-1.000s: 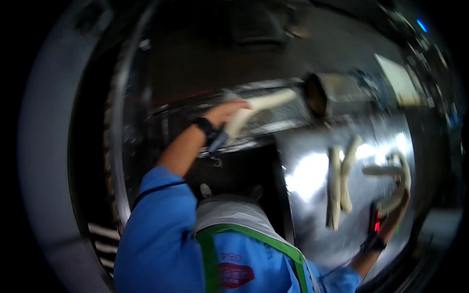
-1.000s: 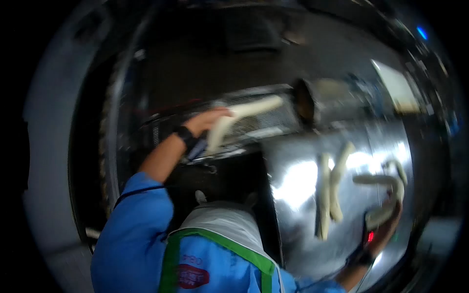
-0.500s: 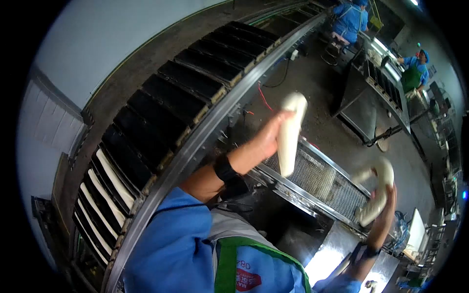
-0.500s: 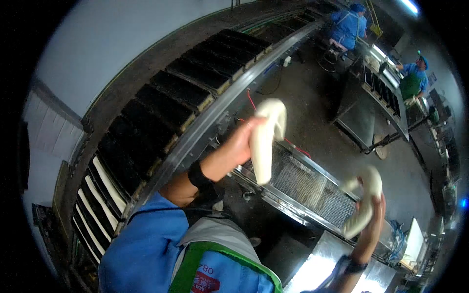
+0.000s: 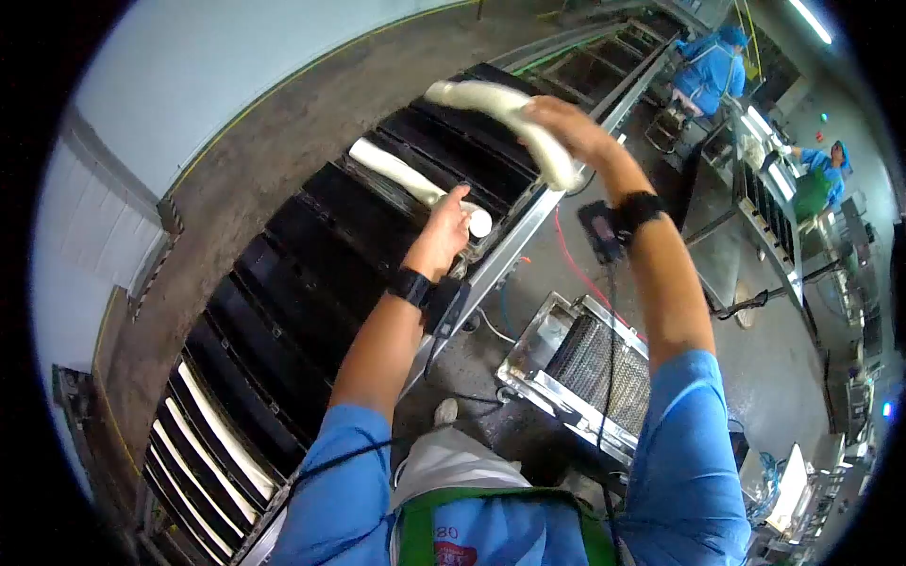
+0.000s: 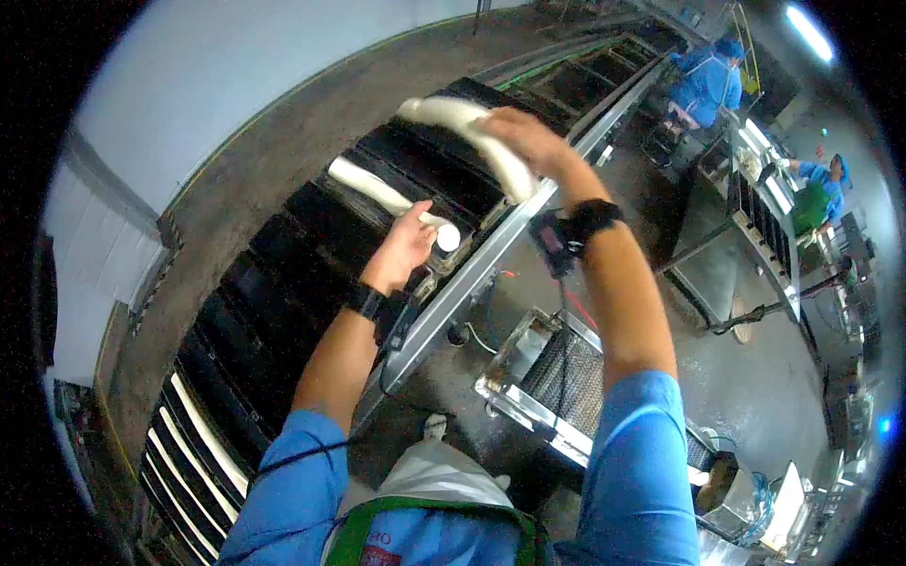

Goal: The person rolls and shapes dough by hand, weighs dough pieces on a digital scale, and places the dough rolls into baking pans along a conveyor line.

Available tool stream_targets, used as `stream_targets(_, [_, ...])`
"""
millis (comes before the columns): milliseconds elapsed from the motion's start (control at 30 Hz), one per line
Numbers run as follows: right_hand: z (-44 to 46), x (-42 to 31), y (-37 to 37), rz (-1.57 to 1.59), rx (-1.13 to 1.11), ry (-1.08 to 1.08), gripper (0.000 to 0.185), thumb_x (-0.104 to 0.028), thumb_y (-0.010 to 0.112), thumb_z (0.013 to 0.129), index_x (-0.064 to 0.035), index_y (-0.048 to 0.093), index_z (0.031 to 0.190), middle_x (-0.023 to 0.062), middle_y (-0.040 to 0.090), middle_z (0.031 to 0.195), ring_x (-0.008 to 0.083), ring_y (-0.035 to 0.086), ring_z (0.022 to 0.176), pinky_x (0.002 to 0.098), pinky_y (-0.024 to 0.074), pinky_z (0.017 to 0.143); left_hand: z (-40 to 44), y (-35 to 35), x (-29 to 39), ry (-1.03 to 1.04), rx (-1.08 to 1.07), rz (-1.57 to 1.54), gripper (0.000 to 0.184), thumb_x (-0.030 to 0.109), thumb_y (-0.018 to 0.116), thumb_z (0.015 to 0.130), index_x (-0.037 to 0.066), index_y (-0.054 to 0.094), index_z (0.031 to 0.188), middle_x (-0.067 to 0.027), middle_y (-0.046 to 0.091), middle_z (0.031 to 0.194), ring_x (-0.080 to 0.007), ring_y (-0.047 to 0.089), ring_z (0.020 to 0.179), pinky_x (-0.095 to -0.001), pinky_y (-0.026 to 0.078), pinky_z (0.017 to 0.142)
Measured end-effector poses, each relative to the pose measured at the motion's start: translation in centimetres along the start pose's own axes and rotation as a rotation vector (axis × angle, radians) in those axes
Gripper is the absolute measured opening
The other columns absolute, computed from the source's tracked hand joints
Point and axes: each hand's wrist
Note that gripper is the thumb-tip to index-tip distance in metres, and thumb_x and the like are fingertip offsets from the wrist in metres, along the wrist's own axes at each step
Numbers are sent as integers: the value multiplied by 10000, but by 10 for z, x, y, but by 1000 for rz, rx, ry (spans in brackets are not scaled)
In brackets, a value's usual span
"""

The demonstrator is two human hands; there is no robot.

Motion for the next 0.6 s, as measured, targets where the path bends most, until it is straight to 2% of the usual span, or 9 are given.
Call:
stream_targets(33, [21,35,12,-170,14,-9,540,-382,552,740,12,456,1097,172,557,944,264,557,847,357,449,712,-2,4,-14,168,128,10,222,223,567,752,60,457,853,-43,442,738,-156,429,656,-274,388,598])
stream_targets(100, [43,100,27,-774,-92,-178,524,-409,541,730,-27,488,1085,178,557,986,316,535,902,379,414,778,-31,13,-5,154,134,30,348,179,563,703,91,420,1009,-65,419,979,-135,379,921,-267,370,717])
stream_targets(167, [31,127,42,-812,-160,-28,470,-387,552,721,-52,521,1048,179,549,994,336,528,895,381,417,766,-30,7,5,65,275,57,274,151,524,715,67,433,960,-95,461,984,-202,441,903,-308,381,759])
stream_targets(233, [-6,150,47,-726,24,-22,302,-259,562,723,-52,571,943,152,578,911,298,550,843,351,428,737,-15,-2,0,221,303,-7,243,122,511,712,49,440,933,-91,474,939,-208,463,852,-325,392,740])
stream_targets(367, [-127,186,43,-665,70,-94,250,-190,571,713,-69,571,932,141,548,949,297,528,870,353,426,765,-8,19,-28,684,291,295,322,79,504,699,42,447,1014,-68,448,985,-176,420,926,-319,340,821])
stream_targets(400, [-169,198,39,-696,112,-4,276,-194,579,713,-80,555,962,137,525,990,298,505,914,374,417,779,-18,43,-42,654,104,354,378,89,512,698,53,437,1067,-60,430,1020,-175,382,980,-308,308,856])
stream_targets(433, [-209,210,41,-727,156,102,305,-197,587,712,-90,538,993,132,502,1032,298,481,957,396,408,793,-17,57,-59,570,46,416,379,93,516,696,60,439,1066,-59,434,1022,-173,388,977,-301,310,855])
stream_targets(533, [-338,238,50,-768,355,402,442,-226,590,712,-113,440,1113,132,389,1155,324,388,1064,475,365,813,-49,109,-133,209,-299,523,325,117,459,776,126,441,1101,-61,417,1117,-187,359,1075,-335,419,746])
stream_targets(600, [-433,252,62,-740,552,523,481,-221,599,710,-113,413,1140,135,343,1212,328,367,1082,478,345,841,-61,112,-202,190,-549,860,330,115,477,771,100,456,1100,-64,389,1166,-200,352,1090,-344,346,855])
Point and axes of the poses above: each hand's wrist, its own z-axis towards the middle knuckle, its own y-axis out of the palm, x = y × z
